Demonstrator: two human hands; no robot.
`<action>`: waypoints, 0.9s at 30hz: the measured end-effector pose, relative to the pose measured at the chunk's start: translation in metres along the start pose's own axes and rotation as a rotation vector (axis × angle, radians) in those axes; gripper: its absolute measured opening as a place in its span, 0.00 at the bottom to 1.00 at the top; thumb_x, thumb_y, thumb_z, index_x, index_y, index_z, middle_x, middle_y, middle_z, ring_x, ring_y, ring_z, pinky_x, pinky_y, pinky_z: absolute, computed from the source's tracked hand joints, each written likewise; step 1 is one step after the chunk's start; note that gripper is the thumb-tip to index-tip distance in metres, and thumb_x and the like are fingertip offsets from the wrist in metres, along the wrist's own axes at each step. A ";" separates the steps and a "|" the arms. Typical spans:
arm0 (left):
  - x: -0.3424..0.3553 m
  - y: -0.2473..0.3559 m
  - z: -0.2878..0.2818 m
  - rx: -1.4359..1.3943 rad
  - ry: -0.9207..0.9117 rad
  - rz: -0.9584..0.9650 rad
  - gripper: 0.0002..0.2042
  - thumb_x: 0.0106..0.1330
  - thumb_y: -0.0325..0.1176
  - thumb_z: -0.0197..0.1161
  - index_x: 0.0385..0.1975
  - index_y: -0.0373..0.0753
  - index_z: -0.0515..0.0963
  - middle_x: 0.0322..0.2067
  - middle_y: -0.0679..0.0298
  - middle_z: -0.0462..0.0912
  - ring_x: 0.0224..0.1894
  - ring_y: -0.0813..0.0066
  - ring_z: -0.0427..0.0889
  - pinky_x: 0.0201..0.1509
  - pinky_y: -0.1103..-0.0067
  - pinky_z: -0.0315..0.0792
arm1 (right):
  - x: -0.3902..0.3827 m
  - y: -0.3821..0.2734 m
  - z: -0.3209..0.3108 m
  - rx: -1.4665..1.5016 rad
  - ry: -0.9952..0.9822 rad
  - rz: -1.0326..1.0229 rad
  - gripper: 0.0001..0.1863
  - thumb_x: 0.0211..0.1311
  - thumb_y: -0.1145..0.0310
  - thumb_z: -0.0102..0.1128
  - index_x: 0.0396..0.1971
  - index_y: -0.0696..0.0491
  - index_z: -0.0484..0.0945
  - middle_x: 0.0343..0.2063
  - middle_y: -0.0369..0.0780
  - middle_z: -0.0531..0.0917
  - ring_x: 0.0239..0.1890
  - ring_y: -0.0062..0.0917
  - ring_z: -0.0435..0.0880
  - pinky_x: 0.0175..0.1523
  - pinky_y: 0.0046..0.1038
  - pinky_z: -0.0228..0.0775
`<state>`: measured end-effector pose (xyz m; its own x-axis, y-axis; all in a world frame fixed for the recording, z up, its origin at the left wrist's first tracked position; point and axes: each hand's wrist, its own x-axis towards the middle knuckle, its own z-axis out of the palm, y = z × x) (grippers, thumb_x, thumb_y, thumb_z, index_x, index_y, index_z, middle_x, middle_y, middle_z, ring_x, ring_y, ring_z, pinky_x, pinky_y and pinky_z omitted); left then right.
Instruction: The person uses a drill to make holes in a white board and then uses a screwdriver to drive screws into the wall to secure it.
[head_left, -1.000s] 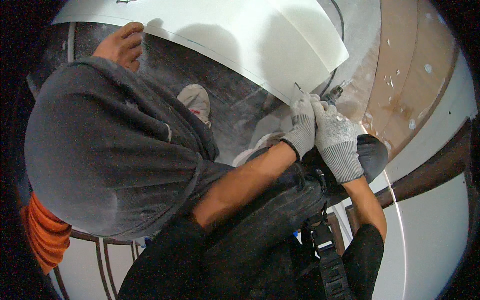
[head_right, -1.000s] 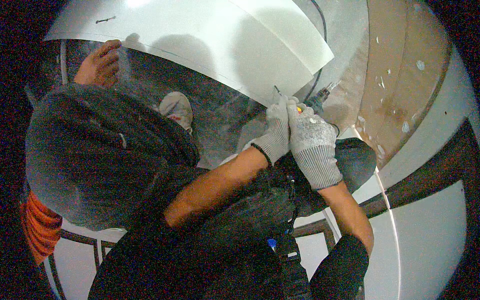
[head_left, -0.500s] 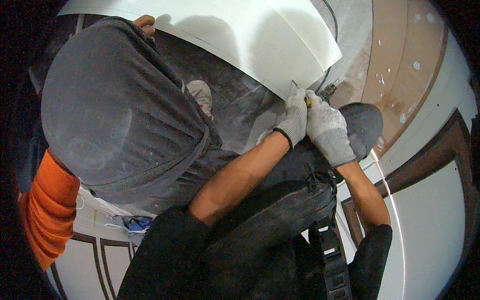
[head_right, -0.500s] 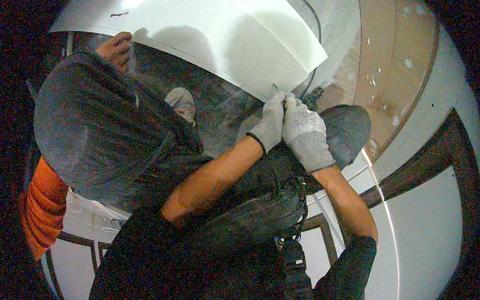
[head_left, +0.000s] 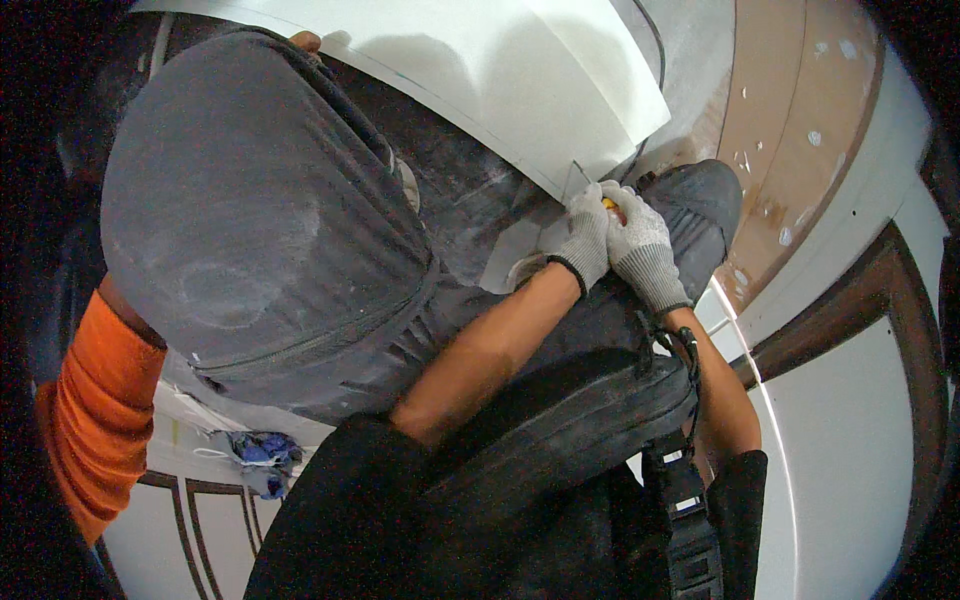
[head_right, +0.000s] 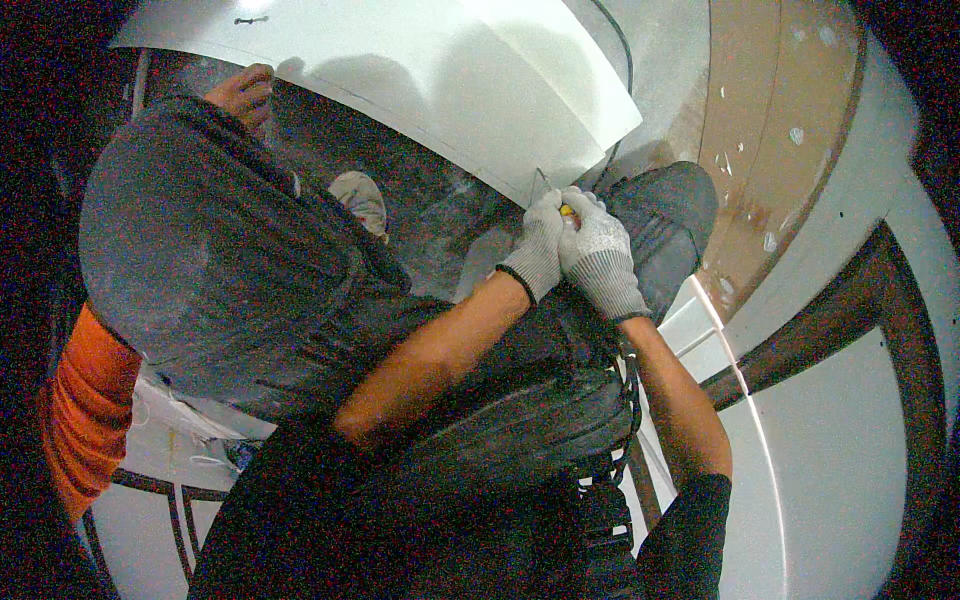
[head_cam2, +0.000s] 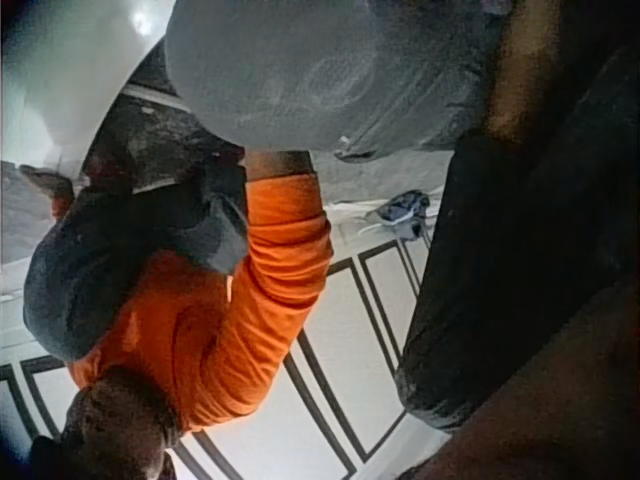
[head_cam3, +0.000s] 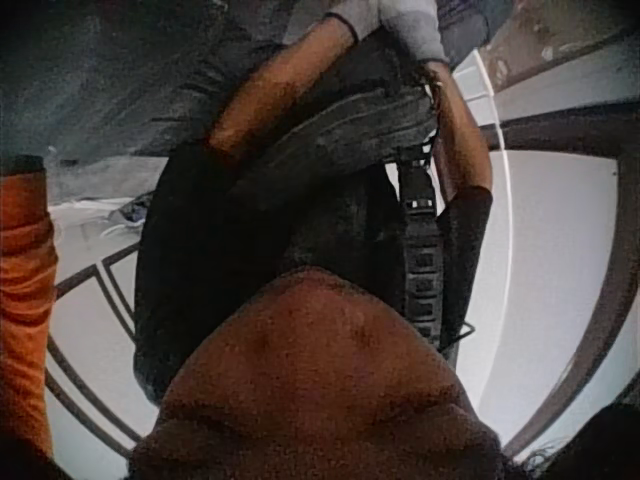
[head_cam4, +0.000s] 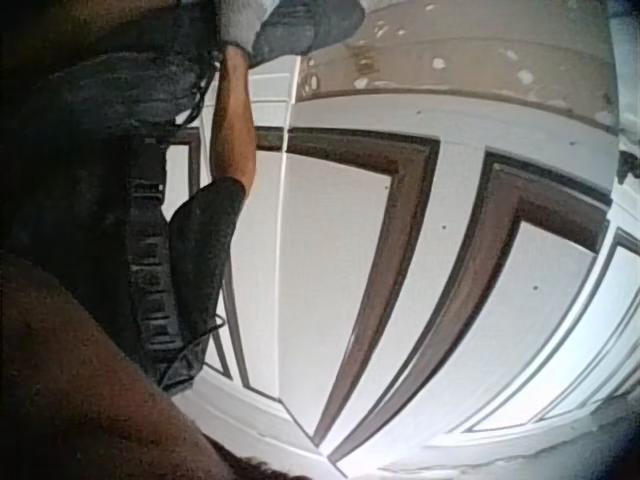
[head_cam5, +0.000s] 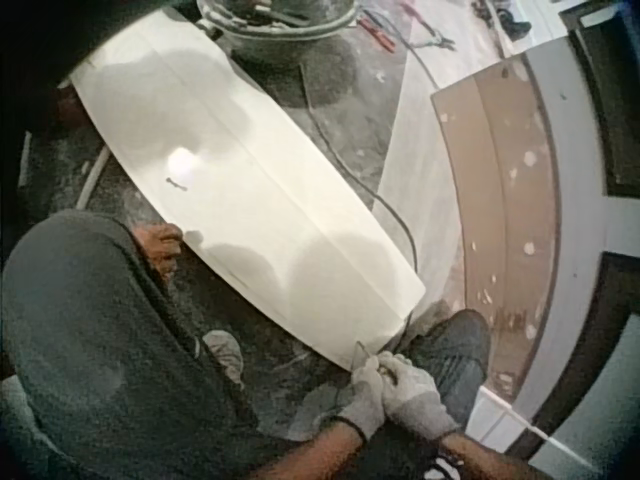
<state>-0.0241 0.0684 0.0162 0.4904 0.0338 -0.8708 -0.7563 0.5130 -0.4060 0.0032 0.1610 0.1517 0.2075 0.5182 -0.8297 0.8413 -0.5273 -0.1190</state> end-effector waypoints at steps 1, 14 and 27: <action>0.001 -0.001 0.001 0.006 0.020 0.007 0.12 0.73 0.37 0.50 0.36 0.37 0.77 0.33 0.56 0.83 0.35 0.58 0.84 0.48 0.66 0.81 | 0.000 0.002 0.001 0.006 0.022 -0.017 0.16 0.68 0.62 0.53 0.52 0.50 0.79 0.49 0.48 0.83 0.52 0.49 0.83 0.56 0.45 0.75; -0.033 0.014 0.037 0.274 0.202 0.074 0.09 0.71 0.34 0.56 0.40 0.37 0.82 0.38 0.60 0.84 0.40 0.65 0.85 0.50 0.71 0.80 | 0.008 0.018 0.000 0.507 -0.090 0.145 0.16 0.71 0.71 0.57 0.54 0.61 0.82 0.42 0.39 0.89 0.44 0.23 0.85 0.53 0.24 0.75; -0.053 0.019 0.060 0.450 0.385 0.098 0.15 0.75 0.42 0.53 0.43 0.36 0.79 0.38 0.59 0.83 0.37 0.64 0.83 0.37 0.71 0.78 | 0.001 0.015 -0.015 0.576 -0.173 0.141 0.17 0.70 0.75 0.56 0.55 0.62 0.82 0.41 0.37 0.88 0.40 0.20 0.84 0.48 0.23 0.78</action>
<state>-0.0386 0.1283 0.0715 0.1715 -0.1705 -0.9703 -0.4910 0.8390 -0.2343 0.0237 0.1636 0.1577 0.1725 0.3258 -0.9296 0.3968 -0.8868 -0.2371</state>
